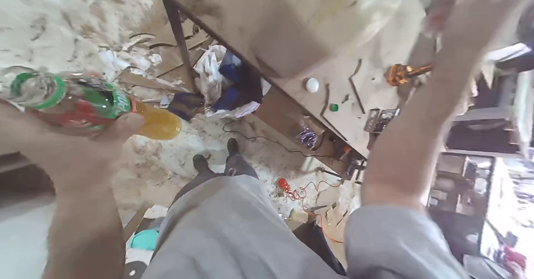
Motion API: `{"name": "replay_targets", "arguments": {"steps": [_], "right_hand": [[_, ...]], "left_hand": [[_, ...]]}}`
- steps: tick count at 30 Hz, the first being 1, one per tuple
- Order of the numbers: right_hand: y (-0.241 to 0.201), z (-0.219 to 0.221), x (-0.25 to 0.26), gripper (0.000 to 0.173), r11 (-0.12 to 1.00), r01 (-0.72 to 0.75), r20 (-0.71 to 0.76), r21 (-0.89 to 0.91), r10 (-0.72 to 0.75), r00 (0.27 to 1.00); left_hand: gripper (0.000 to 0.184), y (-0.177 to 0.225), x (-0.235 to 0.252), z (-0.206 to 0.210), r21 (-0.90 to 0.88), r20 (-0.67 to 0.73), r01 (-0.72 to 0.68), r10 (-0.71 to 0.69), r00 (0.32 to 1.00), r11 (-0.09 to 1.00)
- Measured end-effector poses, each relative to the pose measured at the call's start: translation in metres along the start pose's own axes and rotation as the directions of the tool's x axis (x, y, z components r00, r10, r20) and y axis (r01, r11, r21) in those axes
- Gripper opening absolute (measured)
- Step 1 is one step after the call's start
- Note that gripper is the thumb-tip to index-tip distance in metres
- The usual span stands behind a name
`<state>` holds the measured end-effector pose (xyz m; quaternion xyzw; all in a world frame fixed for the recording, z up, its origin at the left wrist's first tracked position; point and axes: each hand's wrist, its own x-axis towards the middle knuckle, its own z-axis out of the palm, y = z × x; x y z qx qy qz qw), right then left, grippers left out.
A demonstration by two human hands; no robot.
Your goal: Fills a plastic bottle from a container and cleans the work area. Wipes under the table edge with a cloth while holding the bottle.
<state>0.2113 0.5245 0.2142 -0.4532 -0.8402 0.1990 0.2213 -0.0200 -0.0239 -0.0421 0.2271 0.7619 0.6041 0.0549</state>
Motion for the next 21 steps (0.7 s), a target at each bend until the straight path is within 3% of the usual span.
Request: {"name": "replay_targets", "arguments": {"steps": [2,4,8,12,17,21], "right_hand": [[0.044,0.035,-0.044,0.039,0.985,-0.103,0.067,-0.136,0.113,0.991],[0.085,0.088,-0.068,0.060,0.978,-0.154,0.153,-0.139,0.175,0.973],[0.127,0.162,-0.076,0.091,0.953,-0.150,0.323,-0.264,0.233,0.917],[0.157,0.194,-0.059,0.077,0.942,-0.090,0.414,-0.323,0.226,0.882],[0.175,0.204,-0.048,0.055,0.944,-0.007,0.453,-0.330,0.165,0.876],[0.179,0.197,-0.043,0.073,0.951,0.007,0.485,-0.310,0.152,0.861]], "left_hand": [[0.101,0.015,0.013,0.006,-0.001,0.011,-0.034,0.034,0.999,0.999],[0.112,0.044,0.033,0.019,-0.093,0.023,-0.100,0.102,0.994,0.991],[0.125,0.104,0.041,0.050,-0.042,-0.015,-0.125,0.125,0.992,0.991],[0.124,0.123,0.043,0.077,-0.064,-0.044,-0.205,0.203,0.978,0.977],[0.125,0.135,0.041,0.108,-0.106,-0.062,-0.202,0.196,0.979,0.974],[0.126,0.129,0.044,0.123,-0.153,-0.055,-0.157,0.150,0.987,0.976]]}}
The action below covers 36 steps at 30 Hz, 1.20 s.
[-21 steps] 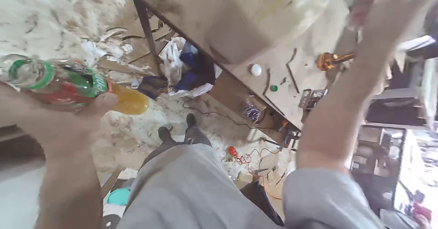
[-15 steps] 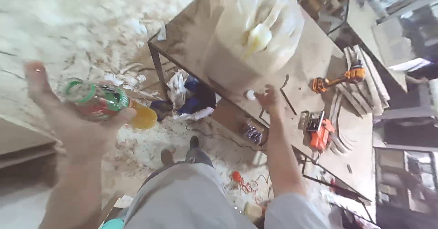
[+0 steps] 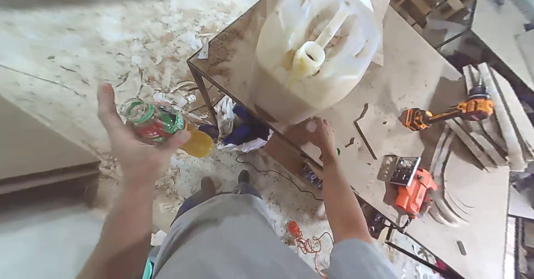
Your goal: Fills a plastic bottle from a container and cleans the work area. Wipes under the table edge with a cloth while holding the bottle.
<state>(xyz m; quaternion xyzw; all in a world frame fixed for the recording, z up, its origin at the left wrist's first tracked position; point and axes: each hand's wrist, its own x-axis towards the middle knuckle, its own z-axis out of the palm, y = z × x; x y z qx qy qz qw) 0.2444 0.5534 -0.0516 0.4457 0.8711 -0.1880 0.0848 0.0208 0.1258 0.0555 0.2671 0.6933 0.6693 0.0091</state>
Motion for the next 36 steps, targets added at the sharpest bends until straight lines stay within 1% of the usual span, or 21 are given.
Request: {"name": "replay_targets", "arguments": {"steps": [1,2,3,5,6,7,9,12,14,15,17,19,21,23,25,26,28,30,32,34,36], "right_hand": [[0.001,-0.003,-0.006,0.078,0.999,-0.018,-0.021,0.026,0.019,1.000],[0.000,-0.006,-0.017,0.078,0.996,-0.035,-0.065,0.086,0.041,0.997],[-0.004,-0.009,-0.033,0.072,0.985,-0.045,-0.133,0.165,0.068,0.989],[-0.023,0.000,-0.071,0.051,0.946,0.001,-0.311,0.323,0.105,0.945],[-0.037,0.011,-0.087,0.043,0.909,0.051,-0.366,0.414,0.115,0.923],[-0.056,0.022,-0.104,0.040,0.859,0.099,-0.366,0.502,0.107,0.924],[-0.098,0.035,-0.129,0.048,0.780,0.209,-0.327,0.590,-0.006,0.945],[-0.156,0.051,-0.152,0.081,0.674,0.326,-0.248,0.663,-0.213,0.945],[-0.177,0.068,-0.154,0.093,0.616,0.418,-0.299,0.667,-0.293,0.908],[-0.182,0.077,-0.153,0.095,0.608,0.447,-0.336,0.656,-0.294,0.895],[-0.181,0.091,-0.148,0.088,0.614,0.489,-0.435,0.619,-0.250,0.865],[-0.176,0.099,-0.141,0.069,0.647,0.480,-0.521,0.593,-0.146,0.841],[-0.171,0.103,-0.133,0.056,0.689,0.426,-0.559,0.587,-0.036,0.829],[-0.165,0.108,-0.127,0.052,0.715,0.387,-0.573,0.582,0.023,0.819],[-0.160,0.109,-0.118,0.049,0.726,0.370,-0.559,0.580,0.024,0.829],[-0.158,0.108,-0.116,0.049,0.733,0.337,-0.514,0.591,0.020,0.857],[-0.157,0.108,-0.109,0.053,0.731,0.236,-0.393,0.640,0.048,0.918],[-0.159,0.113,-0.101,0.058,0.693,0.144,-0.287,0.706,0.095,0.953],[-0.160,0.119,-0.094,0.060,0.666,0.147,-0.294,0.731,0.114,0.949],[-0.160,0.127,-0.092,0.056,0.670,0.224,-0.374,0.708,0.087,0.923],[-0.163,0.127,-0.088,0.054,0.674,0.251,-0.413,0.695,0.088,0.906]], "left_hand": [[0.127,-0.002,0.002,0.003,-0.030,0.010,0.015,-0.015,1.000,0.999],[0.127,-0.004,0.004,0.006,-0.063,0.031,0.022,-0.020,0.999,0.998],[0.128,-0.005,0.006,0.008,-0.081,0.047,0.025,-0.022,0.999,0.996],[0.129,-0.008,0.011,0.010,-0.101,0.082,0.025,-0.017,0.996,0.995],[0.129,-0.009,0.014,0.012,-0.105,0.104,0.025,-0.014,0.994,0.994],[0.130,-0.010,0.015,0.014,-0.107,0.132,0.034,-0.020,0.991,0.994],[0.131,-0.011,0.019,0.025,-0.092,0.192,0.040,-0.022,0.981,0.995],[0.132,-0.013,0.020,0.061,0.013,0.259,0.047,-0.048,0.965,0.999],[0.130,-0.019,0.017,0.091,0.063,0.295,0.012,-0.030,0.955,0.998],[0.130,-0.021,0.014,0.107,0.067,0.308,0.003,-0.024,0.951,0.998],[0.131,-0.026,0.005,0.137,0.044,0.318,-0.005,-0.009,0.948,0.999],[0.132,-0.029,-0.005,0.160,0.076,0.327,0.025,-0.049,0.944,0.997],[0.133,-0.031,-0.011,0.177,0.126,0.335,0.066,-0.106,0.936,0.990],[0.134,-0.033,-0.016,0.186,0.170,0.349,0.124,-0.177,0.920,0.978],[0.135,-0.040,-0.015,0.189,0.155,0.381,0.162,-0.210,0.900,0.975],[0.133,-0.045,-0.015,0.187,0.130,0.410,0.188,-0.225,0.884,0.974],[0.121,-0.057,-0.011,0.182,0.060,0.460,0.225,-0.227,0.858,0.973],[0.108,-0.070,-0.004,0.179,-0.010,0.473,0.249,-0.215,0.855,0.968],[0.105,-0.081,0.002,0.178,-0.031,0.474,0.261,-0.216,0.854,0.965],[0.104,-0.087,0.005,0.176,-0.024,0.487,0.269,-0.224,0.844,0.963],[0.103,-0.087,0.012,0.176,-0.025,0.507,0.275,-0.225,0.832,0.961]]}}
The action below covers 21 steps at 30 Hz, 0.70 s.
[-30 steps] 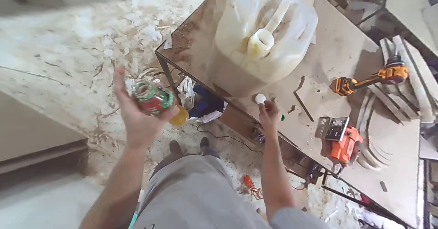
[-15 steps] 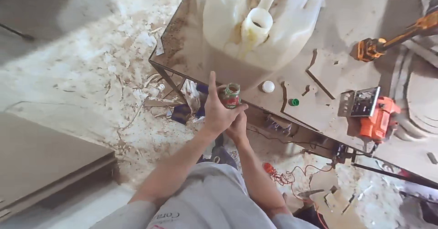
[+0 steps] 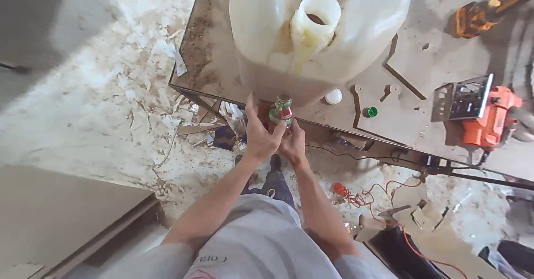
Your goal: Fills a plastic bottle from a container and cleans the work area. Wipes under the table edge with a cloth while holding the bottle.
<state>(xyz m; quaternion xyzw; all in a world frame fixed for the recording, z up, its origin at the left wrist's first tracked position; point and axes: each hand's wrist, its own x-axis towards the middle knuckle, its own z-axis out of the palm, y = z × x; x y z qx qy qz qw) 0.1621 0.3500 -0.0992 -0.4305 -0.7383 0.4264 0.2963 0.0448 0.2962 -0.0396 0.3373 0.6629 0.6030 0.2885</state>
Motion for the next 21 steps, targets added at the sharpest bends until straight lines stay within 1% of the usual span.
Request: {"name": "replay_targets", "arguments": {"steps": [3,7,10,12,21], "right_hand": [[-0.003,0.000,0.002,0.052,1.000,0.003,-0.019,-0.002,-0.003,1.000],[-0.008,-0.004,0.000,0.050,0.998,0.016,-0.033,0.067,-0.014,0.999],[-0.010,-0.009,0.001,0.059,0.997,0.024,-0.015,0.077,-0.023,1.000],[-0.011,-0.010,0.000,0.062,0.997,0.033,-0.015,0.070,-0.032,0.999],[-0.020,-0.014,0.000,0.055,0.996,0.045,0.000,0.077,-0.045,0.999]], "left_hand": [[0.102,0.004,0.005,-0.003,-0.005,0.029,0.004,-0.004,1.000,1.000],[0.105,0.010,0.007,-0.003,-0.018,0.030,-0.043,0.043,0.999,0.999],[0.107,0.013,0.008,-0.003,-0.066,0.028,-0.054,0.056,0.998,0.996],[0.106,0.012,0.007,-0.004,-0.079,0.027,-0.065,0.068,0.997,0.995],[0.109,0.022,0.008,-0.007,-0.061,0.004,-0.076,0.076,0.997,0.995]]}}
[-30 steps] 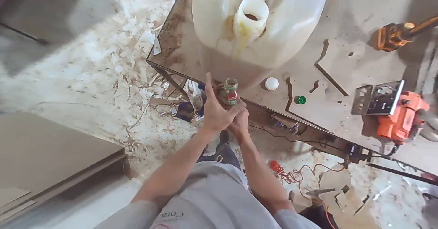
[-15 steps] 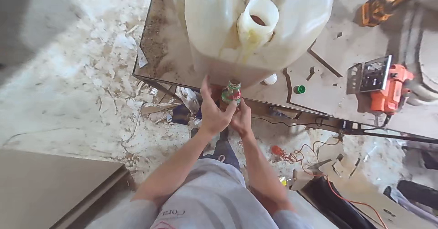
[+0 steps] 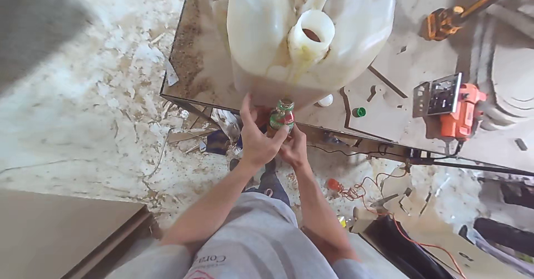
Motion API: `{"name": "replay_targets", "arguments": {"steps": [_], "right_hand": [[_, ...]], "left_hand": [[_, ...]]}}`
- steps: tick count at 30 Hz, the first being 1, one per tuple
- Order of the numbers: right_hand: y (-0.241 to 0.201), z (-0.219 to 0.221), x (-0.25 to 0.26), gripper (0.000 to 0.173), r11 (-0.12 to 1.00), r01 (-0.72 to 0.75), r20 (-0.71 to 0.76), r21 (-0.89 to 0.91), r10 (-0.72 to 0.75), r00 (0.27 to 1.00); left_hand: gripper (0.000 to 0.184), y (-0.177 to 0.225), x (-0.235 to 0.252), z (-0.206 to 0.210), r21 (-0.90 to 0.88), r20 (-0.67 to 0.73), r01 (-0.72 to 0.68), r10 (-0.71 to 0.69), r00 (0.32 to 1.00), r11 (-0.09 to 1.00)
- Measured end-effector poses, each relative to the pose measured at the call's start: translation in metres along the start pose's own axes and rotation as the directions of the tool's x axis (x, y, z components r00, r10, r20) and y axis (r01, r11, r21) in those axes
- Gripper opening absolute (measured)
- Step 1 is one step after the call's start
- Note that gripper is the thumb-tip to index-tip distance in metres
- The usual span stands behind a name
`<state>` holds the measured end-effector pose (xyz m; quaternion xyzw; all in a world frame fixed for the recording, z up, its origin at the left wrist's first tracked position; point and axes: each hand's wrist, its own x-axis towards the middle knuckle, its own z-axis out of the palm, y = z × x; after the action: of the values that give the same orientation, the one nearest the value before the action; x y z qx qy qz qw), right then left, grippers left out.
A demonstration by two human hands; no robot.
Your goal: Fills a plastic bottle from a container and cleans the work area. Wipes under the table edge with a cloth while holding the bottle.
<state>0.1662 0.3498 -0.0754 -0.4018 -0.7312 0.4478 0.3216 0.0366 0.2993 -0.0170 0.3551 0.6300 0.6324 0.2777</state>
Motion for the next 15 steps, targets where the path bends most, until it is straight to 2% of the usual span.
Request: {"name": "replay_targets", "arguments": {"steps": [15], "right_hand": [[-0.002,-0.002,0.010,0.054,0.999,0.051,-0.018,-0.002,-0.051,0.999]], "left_hand": [[0.108,-0.001,0.005,-0.003,0.009,0.009,-0.099,0.099,0.995,0.995]]}}
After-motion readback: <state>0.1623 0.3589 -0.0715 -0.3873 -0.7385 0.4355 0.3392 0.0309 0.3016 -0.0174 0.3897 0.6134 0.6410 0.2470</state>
